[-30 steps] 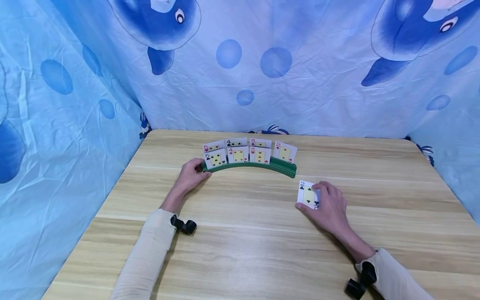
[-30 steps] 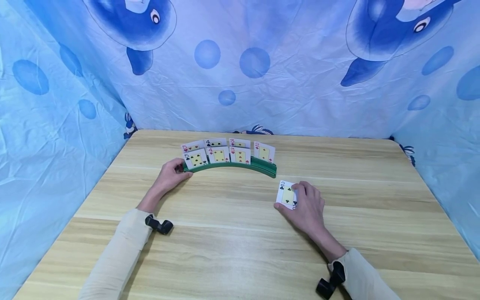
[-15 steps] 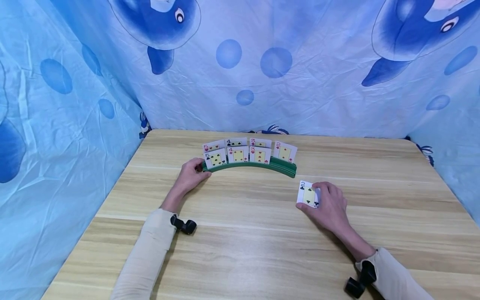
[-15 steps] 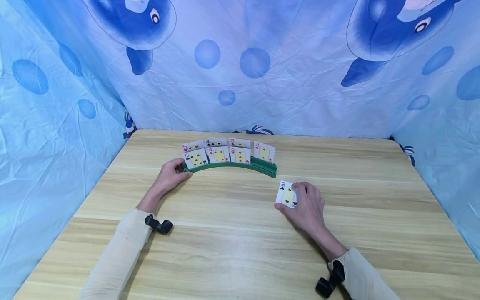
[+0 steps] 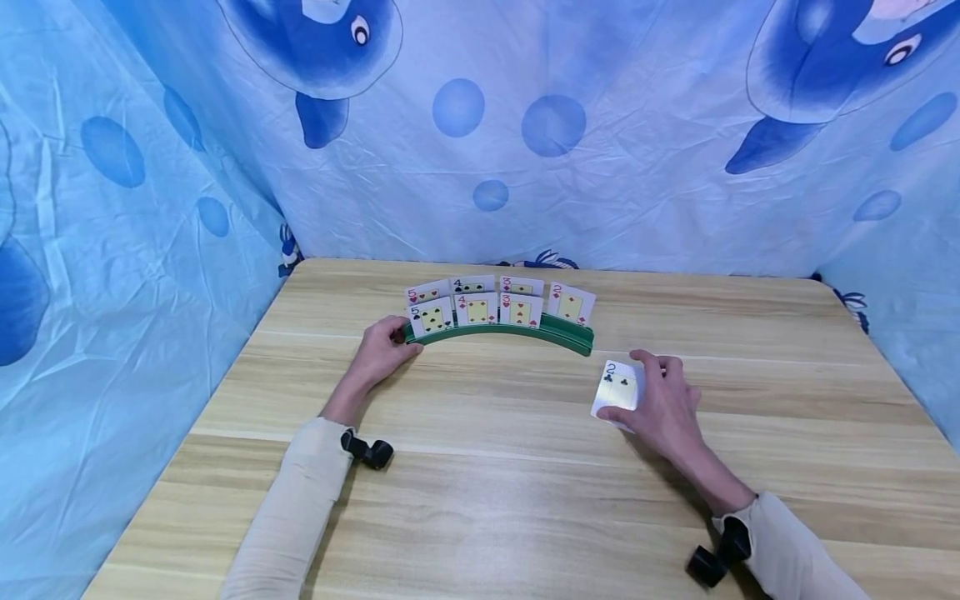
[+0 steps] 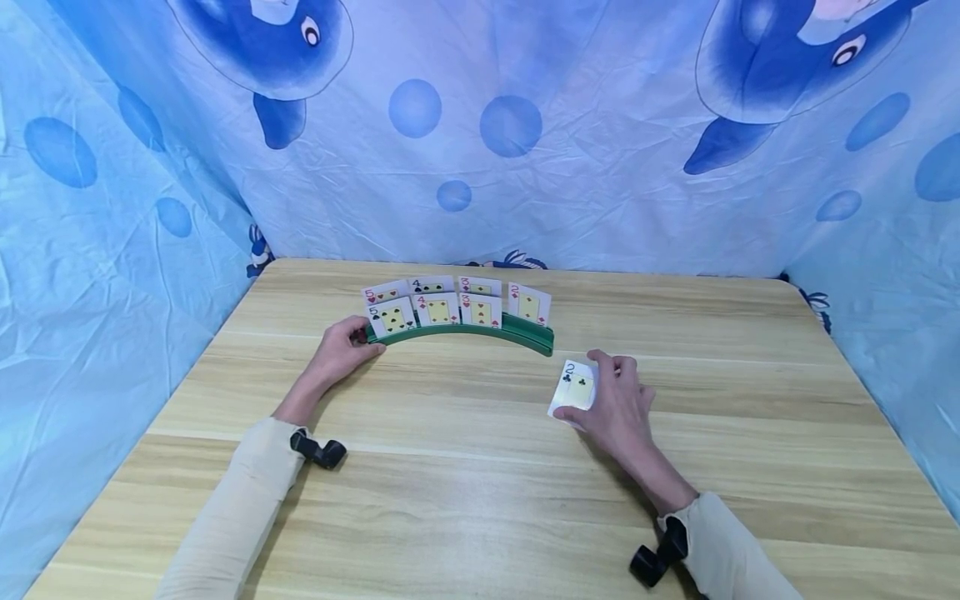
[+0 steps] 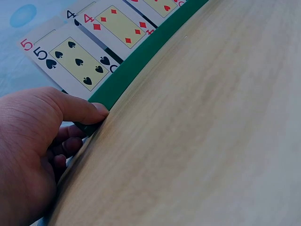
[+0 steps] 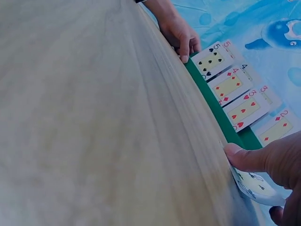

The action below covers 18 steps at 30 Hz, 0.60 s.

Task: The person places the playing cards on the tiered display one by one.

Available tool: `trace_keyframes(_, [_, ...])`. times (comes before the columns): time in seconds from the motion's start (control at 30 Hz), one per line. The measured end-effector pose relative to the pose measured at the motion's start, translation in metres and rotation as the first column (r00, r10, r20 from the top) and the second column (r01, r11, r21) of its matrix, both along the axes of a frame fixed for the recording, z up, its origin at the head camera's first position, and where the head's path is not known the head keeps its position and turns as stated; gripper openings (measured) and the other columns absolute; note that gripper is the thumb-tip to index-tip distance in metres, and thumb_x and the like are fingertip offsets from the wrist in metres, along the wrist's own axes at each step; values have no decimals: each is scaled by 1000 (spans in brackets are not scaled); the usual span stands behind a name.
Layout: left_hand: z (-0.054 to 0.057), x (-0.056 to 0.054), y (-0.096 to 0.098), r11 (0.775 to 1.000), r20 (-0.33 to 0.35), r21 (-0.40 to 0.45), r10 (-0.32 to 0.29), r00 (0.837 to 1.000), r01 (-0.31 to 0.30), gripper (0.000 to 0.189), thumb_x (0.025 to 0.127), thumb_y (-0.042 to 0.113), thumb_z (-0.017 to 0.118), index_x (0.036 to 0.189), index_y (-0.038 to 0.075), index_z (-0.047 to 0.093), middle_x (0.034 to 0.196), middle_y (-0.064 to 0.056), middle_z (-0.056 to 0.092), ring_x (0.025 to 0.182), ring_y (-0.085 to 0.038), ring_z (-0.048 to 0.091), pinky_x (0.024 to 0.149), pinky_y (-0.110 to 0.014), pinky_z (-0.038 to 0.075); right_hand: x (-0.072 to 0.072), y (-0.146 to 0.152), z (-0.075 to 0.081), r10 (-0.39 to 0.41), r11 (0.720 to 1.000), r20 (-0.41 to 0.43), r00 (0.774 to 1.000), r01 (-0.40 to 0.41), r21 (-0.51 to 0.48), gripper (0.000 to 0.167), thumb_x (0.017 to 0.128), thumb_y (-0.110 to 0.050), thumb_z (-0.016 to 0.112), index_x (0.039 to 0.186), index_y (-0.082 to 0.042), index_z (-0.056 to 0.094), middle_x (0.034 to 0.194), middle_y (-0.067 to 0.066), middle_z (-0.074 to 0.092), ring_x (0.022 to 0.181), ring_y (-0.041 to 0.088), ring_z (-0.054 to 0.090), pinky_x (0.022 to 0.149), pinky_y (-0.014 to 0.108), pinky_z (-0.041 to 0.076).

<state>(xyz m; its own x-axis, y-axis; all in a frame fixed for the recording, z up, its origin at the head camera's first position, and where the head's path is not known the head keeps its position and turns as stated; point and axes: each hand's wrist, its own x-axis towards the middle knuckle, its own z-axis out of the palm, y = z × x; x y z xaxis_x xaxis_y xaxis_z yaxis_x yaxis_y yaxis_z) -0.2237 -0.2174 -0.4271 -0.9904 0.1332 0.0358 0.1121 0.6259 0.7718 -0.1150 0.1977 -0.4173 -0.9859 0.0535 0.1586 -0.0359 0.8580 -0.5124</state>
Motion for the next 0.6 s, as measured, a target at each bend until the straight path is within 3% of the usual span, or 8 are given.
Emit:
trace_keyframes(0.17, [0,0,0,1000,-6,-3,-1,1000,1,42,86,9,73,126,-4,63,118,-22,62,104,-31,58,91,-39,46,0,-1,4,27,1000,23,999,-27,-4,106,64,-30,95,148,-4,36,128,30,36,107,41,42,81,49,26])
trace_keyframes(0.37, [-1,0,-1,1000,-8,-1,0,1000,0,43,86,8,73,125,-4,63,116,-21,62,102,-31,57,89,-37,45,-2,-1,8,31,1000,50,998,-31,-3,108,63,-29,95,149,-3,35,125,28,35,98,39,45,68,32,33])
trace_keyframes(0.6, [0,0,0,1000,-10,1,-5,1000,5,44,85,9,74,126,-4,63,115,-21,62,101,-30,56,87,-36,44,-3,-2,10,34,999,102,994,-33,-10,90,64,-23,94,138,3,51,119,24,34,97,36,44,64,26,36])
